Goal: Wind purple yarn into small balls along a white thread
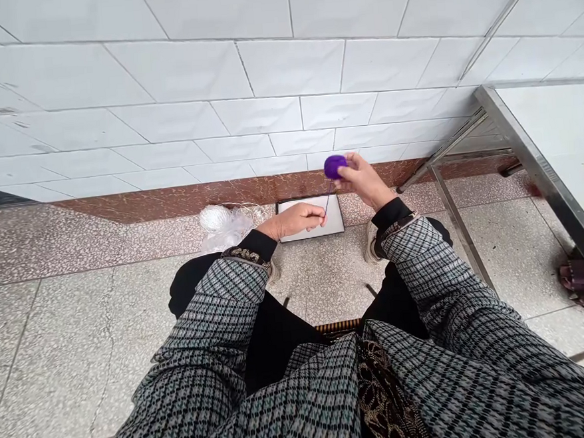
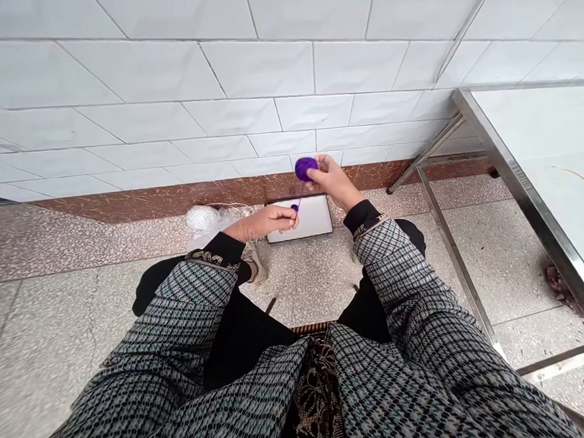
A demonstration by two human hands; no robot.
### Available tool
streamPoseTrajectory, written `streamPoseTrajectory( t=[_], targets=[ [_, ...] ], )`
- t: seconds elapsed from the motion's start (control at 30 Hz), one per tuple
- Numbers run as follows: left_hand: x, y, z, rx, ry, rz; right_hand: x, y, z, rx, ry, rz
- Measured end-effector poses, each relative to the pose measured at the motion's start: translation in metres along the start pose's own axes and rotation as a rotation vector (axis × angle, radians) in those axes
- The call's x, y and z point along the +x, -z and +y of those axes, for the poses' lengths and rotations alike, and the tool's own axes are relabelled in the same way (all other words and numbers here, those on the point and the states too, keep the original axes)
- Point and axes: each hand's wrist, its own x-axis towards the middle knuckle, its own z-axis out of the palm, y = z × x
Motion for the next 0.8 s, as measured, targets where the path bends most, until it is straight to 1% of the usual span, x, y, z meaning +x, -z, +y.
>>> streamPoseTrajectory(
  t=[0.03, 0.07, 0.1, 0.17, 0.2, 0.23, 0.27, 0.3, 0.33, 0.37, 0.4, 0.43, 0.5, 0.57, 0.63, 0.7, 0.8],
  targets=[
    [-0.001, -0.001, 0.002, -0.002, -0.020, -0.038, 0.001, -0.001, 0.004, -0.116, -0.048, 0.035],
    [-0.003, -0.001, 0.004, -0.002, -0.042, -0.042, 0.001, -0.001, 0.007, -0.246, -0.084, 0.052],
    [-0.005, 0.000, 0.005, -0.001, -0.060, -0.011, 0.000, -0.002, 0.009, -0.368, -0.098, -0.003],
    [-0.008, 0.005, 0.005, 0.000, -0.082, 0.106, -0.005, -0.004, 0.009, -0.559, -0.116, -0.235],
    [-0.009, 0.009, 0.003, 0.002, -0.085, 0.170, -0.008, -0.004, 0.007, -0.600, -0.126, -0.364],
    [-0.010, 0.012, 0.002, 0.009, -0.083, 0.223, -0.011, -0.004, 0.004, -0.583, -0.151, -0.492],
    [-0.010, 0.015, 0.000, 0.020, -0.079, 0.257, -0.014, -0.004, 0.001, -0.523, -0.170, -0.593],
    [-0.009, 0.018, -0.002, 0.033, -0.073, 0.272, -0.016, -0.004, -0.002, -0.429, -0.179, -0.667],
    [-0.008, 0.019, -0.004, 0.045, -0.065, 0.273, -0.017, -0.003, -0.005, -0.315, -0.173, -0.706],
    [-0.007, 0.019, -0.006, 0.051, -0.058, 0.267, -0.018, -0.002, -0.008, -0.195, -0.151, -0.706],
    [-0.005, 0.018, -0.008, 0.051, -0.052, 0.256, -0.018, -0.001, -0.010, -0.080, -0.118, -0.671],
    [-0.004, 0.017, -0.009, 0.045, -0.046, 0.244, -0.017, 0.000, -0.011, 0.024, -0.080, -0.609],
    [-0.001, 0.011, -0.009, 0.031, -0.040, 0.205, -0.015, 0.002, -0.013, 0.182, -0.013, -0.441],
    [0.001, 0.004, -0.007, 0.024, -0.036, 0.145, -0.011, 0.002, -0.012, 0.264, 0.022, -0.273],
    [0.001, -0.001, -0.004, 0.031, -0.036, 0.078, -0.007, 0.000, -0.009, 0.271, 0.011, -0.159],
    [-0.001, -0.004, 0.001, 0.049, -0.043, 0.034, -0.003, -0.004, -0.003, 0.209, -0.031, -0.098],
    [-0.005, -0.002, 0.006, 0.083, -0.066, 0.018, 0.000, -0.011, 0.007, -0.022, -0.105, -0.020]
  ],
)
